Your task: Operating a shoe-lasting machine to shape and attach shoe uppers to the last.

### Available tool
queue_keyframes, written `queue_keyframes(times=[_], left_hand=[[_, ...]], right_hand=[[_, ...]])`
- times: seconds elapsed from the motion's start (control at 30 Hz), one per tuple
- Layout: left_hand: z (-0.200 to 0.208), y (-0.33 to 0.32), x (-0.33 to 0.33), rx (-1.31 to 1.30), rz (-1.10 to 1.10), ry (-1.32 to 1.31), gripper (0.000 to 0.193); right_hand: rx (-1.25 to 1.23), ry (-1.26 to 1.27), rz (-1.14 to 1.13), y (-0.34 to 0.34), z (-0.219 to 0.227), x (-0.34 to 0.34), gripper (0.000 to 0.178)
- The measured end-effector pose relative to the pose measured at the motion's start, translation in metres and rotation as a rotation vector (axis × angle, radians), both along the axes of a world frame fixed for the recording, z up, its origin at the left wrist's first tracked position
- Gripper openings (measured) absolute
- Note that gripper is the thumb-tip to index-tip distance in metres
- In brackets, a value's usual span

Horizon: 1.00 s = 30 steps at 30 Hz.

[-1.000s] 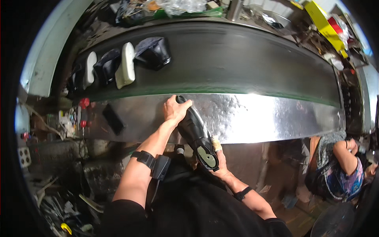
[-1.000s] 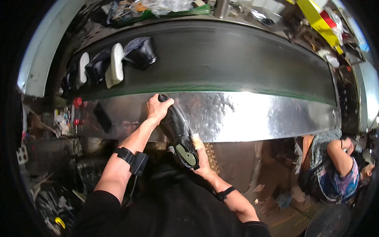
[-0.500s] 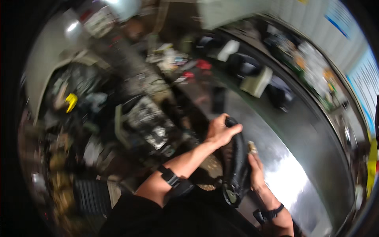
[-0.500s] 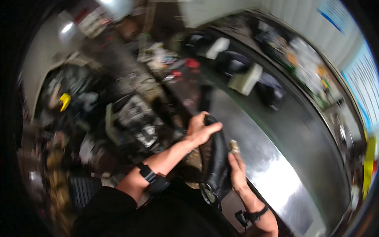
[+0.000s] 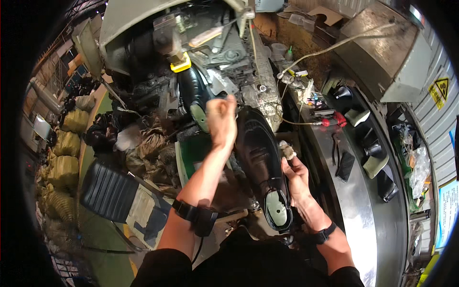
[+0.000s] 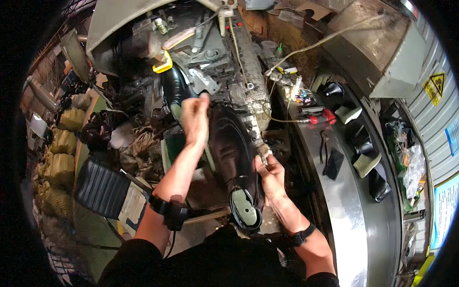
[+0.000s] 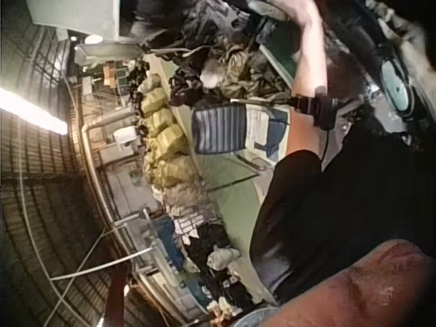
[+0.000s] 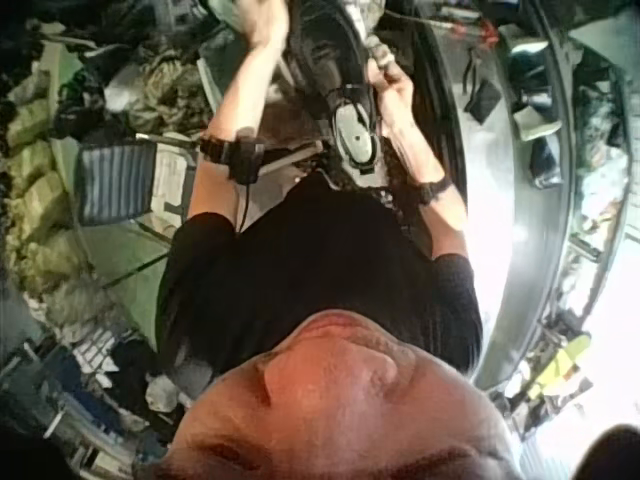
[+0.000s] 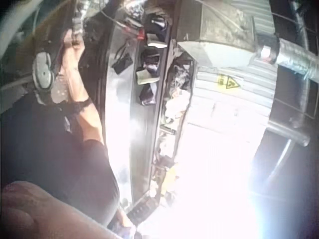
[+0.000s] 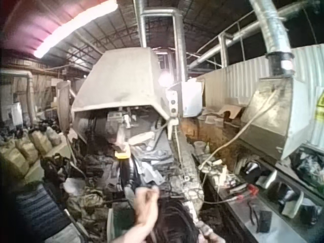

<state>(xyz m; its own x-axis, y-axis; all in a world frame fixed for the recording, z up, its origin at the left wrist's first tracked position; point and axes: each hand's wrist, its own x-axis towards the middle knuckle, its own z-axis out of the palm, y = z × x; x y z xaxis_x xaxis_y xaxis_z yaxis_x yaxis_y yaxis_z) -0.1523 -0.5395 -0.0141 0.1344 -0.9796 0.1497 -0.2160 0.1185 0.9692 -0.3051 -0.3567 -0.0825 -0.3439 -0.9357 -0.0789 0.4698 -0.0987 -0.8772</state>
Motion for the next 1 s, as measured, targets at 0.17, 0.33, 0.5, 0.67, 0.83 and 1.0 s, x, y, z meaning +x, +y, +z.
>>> queue_keyframes(times=[0.17,0.33,0.5,0.67,0.83,1.0], left_hand=[[-0.037,-0.077,0.094,-0.033,0.323,-0.342,0.103],[-0.059,-0.072,0.142,-0.071,0.183,-0.254,0.081],[-0.099,-0.006,0.187,-0.189,-0.153,-0.233,0.074],[-0.110,0.006,0.196,0.100,-0.124,0.303,0.058],[-0.049,0.000,0.156,0.375,-0.336,1.089,0.038],[-0.050,-0.023,0.166,0.388,-0.234,0.995,0.027]], right_hand=[[0.015,-0.187,0.085,-0.062,0.022,0.065,0.014],[-0.010,-0.157,0.069,-0.098,0.023,0.076,0.025],[0.028,-0.229,0.099,-0.123,0.016,0.082,0.023],[0.077,-0.312,0.230,-0.155,-0.001,0.121,0.029],[0.070,-0.321,0.302,-0.176,0.004,0.139,0.043],[0.119,-0.310,0.275,-0.202,0.003,0.148,0.033]])
